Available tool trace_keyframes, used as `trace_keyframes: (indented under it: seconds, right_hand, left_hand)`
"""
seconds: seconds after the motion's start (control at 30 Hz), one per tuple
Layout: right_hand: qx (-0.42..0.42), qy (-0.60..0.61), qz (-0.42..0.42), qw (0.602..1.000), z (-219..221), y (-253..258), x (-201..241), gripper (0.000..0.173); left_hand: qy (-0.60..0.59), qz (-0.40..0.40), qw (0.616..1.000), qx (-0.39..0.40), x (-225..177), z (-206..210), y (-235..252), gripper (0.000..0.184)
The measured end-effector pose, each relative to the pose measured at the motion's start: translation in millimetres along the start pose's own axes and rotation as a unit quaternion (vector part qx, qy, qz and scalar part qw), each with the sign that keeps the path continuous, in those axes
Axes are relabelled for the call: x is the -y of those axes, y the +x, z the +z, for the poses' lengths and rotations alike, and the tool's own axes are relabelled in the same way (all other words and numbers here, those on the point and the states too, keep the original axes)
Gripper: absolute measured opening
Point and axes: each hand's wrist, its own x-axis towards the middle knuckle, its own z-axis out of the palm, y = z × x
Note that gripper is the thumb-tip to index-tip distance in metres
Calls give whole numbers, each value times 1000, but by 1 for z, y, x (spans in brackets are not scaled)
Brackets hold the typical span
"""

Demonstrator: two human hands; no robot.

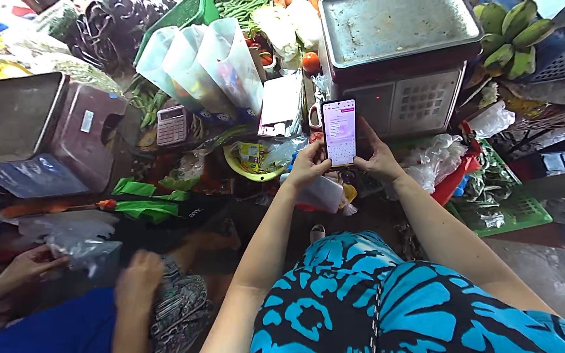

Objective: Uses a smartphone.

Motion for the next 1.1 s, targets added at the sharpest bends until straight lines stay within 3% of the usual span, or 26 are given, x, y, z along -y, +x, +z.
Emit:
trace_keyframes:
  seconds: [0.3,0.53,0.77,1.1]
  right_hand:
    - [-24,26,-6,999,6,3,-6,98]
    - [-15,35,-9,999,5,5,-9,110]
    - [-72,6,-3,997,12,6,-8,91]
    - [-21,11,-8,1000,4,4,-5,108]
  left_hand:
    - [15,1,1000,-1,2,0,2,31]
    - [26,4,1000,-10,2,1,3,25]
    - [10,1,1000,-4,3,1,3,30]
    - [24,4,1000,-15,1,2,3,29]
